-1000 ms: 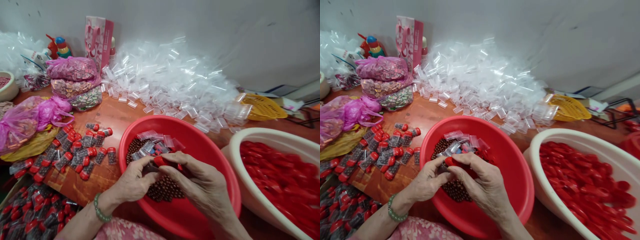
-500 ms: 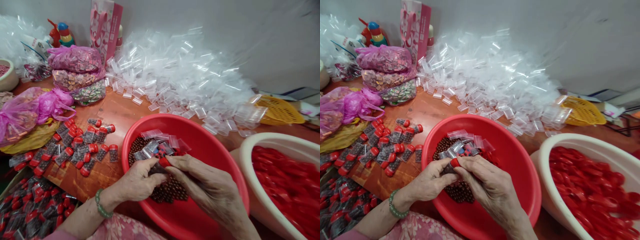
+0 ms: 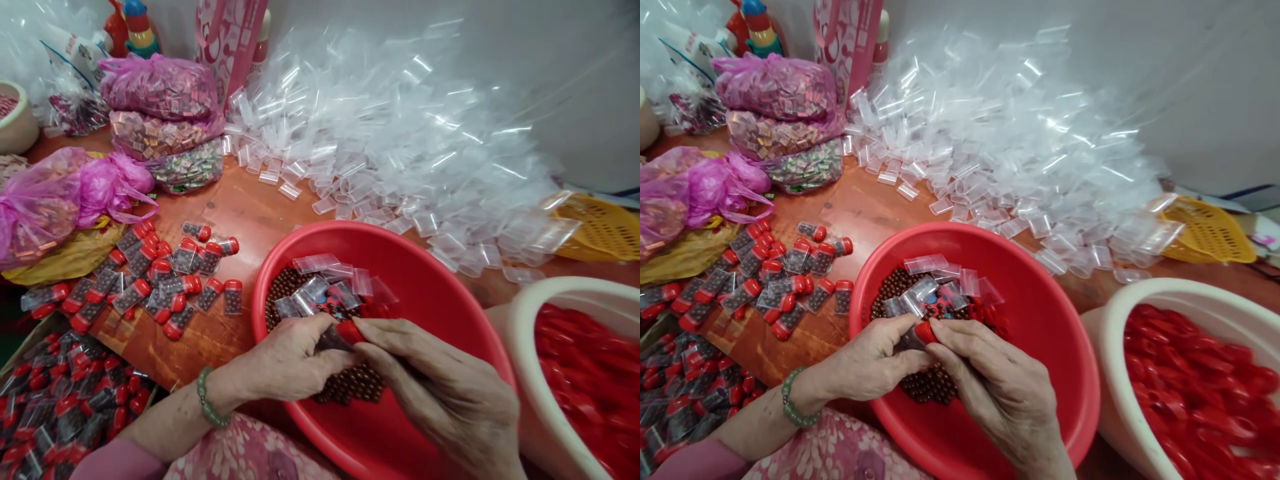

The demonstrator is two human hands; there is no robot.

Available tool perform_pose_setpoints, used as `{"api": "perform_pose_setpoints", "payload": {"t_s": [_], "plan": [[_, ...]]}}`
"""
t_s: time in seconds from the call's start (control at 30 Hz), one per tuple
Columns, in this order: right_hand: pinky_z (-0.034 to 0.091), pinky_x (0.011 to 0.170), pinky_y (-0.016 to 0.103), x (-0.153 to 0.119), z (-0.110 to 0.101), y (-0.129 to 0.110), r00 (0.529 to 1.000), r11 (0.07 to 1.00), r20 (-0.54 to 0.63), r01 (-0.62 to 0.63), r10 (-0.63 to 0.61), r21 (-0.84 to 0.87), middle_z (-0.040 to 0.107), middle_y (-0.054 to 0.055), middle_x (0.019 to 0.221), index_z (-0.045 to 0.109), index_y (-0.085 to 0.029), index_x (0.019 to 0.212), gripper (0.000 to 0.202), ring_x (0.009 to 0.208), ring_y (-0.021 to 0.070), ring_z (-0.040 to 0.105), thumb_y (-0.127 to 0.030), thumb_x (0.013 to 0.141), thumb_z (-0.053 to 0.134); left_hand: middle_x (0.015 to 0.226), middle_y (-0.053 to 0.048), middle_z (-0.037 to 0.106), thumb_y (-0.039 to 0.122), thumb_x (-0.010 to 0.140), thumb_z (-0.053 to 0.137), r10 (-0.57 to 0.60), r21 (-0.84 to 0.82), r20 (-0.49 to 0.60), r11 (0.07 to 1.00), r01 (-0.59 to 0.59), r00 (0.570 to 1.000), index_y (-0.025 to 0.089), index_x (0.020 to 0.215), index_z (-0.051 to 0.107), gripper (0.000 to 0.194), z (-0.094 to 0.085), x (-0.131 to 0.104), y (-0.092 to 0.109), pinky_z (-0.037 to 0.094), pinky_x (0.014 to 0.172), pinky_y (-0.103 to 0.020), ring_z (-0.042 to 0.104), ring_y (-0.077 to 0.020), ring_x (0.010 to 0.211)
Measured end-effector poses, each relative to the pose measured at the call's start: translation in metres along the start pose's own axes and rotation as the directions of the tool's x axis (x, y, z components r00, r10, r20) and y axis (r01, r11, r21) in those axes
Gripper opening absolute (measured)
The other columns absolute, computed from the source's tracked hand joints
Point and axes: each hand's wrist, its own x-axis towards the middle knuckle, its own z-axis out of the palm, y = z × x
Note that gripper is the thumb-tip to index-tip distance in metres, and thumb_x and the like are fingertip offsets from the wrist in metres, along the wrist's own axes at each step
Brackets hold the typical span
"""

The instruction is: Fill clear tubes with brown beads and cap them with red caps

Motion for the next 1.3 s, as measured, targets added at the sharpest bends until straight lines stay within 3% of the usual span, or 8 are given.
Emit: {"api": "perform_pose_setpoints", "payload": {"t_s": [0.17,0.27,0.6,0.8,0.97,1.07,1.2,1.3], "plan": [[0.061,0.065,0.022,0.002,0.002,-0.004,0.999,0.998,0.04,-0.037,0.035,0.046,0.075,0.002,0.085,0.071,-0.024,0.094,0.024,0.071,0.0151,0.071,-0.006,0.081,0.064,0.081,-0.001,0.06,0.03,0.078,0.068,-0.051,0.0,-0.075,0.999,0.051,0.996,0.015,0.096,0.058,0.025,0.003,0.002,-0.003,0.046,0.069,-0.025,0.054,-0.0132,0.074],[0.06,0.062,0.023,-0.001,0.005,-0.005,0.998,0.997,0.031,-0.064,0.063,0.042,0.074,0.003,0.084,0.071,-0.024,0.094,0.024,0.07,0.0156,0.071,-0.006,0.08,0.065,0.085,-0.003,0.061,0.029,0.079,0.067,-0.048,0.032,-0.059,0.998,0.05,0.997,0.016,0.098,0.06,0.024,0.002,0.002,-0.004,0.047,0.073,-0.027,0.056,-0.0148,0.078],[0.061,0.065,0.027,-0.011,0.021,-0.015,0.974,0.983,-0.142,-0.181,0.175,-0.034,0.073,0.002,0.083,0.068,-0.025,0.09,0.019,0.074,0.0172,0.071,-0.008,0.082,0.064,0.079,-0.001,0.061,0.021,0.078,0.065,-0.041,-0.07,-0.035,0.997,0.039,0.999,0.015,0.104,0.065,0.027,0.003,0.006,-0.007,0.047,0.072,-0.026,0.054,-0.013,0.072],[0.061,0.063,0.027,-0.006,0.019,-0.01,0.995,0.993,-0.092,-0.039,0.028,-0.115,0.074,0.005,0.084,0.068,-0.023,0.093,0.022,0.072,0.0176,0.071,-0.006,0.08,0.064,0.079,-0.001,0.058,0.02,0.078,0.061,-0.023,-0.026,-0.017,0.999,0.023,1.0,0.014,0.106,0.065,0.029,0.0,0.004,-0.008,0.043,0.065,-0.023,0.05,-0.0122,0.07],[0.059,0.059,0.024,-0.007,0.012,-0.004,0.999,0.999,0.041,-0.027,0.029,-0.032,0.073,0.005,0.081,0.069,-0.022,0.095,0.022,0.069,0.017,0.071,-0.006,0.081,0.063,0.077,-0.001,0.056,0.021,0.079,0.058,-0.036,-0.014,-0.006,0.999,0.036,0.999,0.014,0.106,0.065,0.028,-0.001,0.0,-0.006,0.04,0.061,-0.022,0.047,-0.0115,0.067],[0.061,0.063,0.027,-0.009,0.012,-0.003,1.0,0.995,0.016,0.008,-0.006,-0.103,0.074,0.007,0.087,0.068,-0.023,0.104,0.026,0.074,0.0194,0.072,-0.01,0.081,0.065,0.077,-0.001,0.057,0.015,0.075,0.061,-0.064,-0.156,0.027,0.985,0.068,0.998,0.014,0.103,0.066,0.029,-0.001,0.002,-0.005,0.04,0.061,-0.022,0.047,-0.0112,0.066],[0.062,0.067,0.03,-0.008,0.011,-0.003,0.995,0.974,0.073,0.087,-0.074,-0.209,0.074,0.011,0.091,0.065,-0.02,0.112,0.032,0.079,0.0231,0.073,-0.029,0.081,0.071,0.07,0.002,0.054,0.014,0.075,0.061,-0.142,-0.398,0.131,0.899,0.183,0.981,0.013,0.098,0.065,0.024,-0.001,0.006,-0.005,0.04,0.058,-0.021,0.046,-0.0079,0.057],[0.062,0.068,0.028,-0.001,0.008,-0.003,0.987,0.965,0.137,0.115,-0.084,-0.237,0.074,0.011,0.091,0.064,-0.019,0.112,0.037,0.081,0.0227,0.073,-0.039,0.081,0.07,0.069,0.003,0.053,0.01,0.075,0.059,-0.129,-0.424,0.096,0.892,0.158,0.987,0.013,0.095,0.066,0.021,-0.001,0.008,-0.005,0.039,0.059,-0.02,0.045,-0.007,0.058]]}}
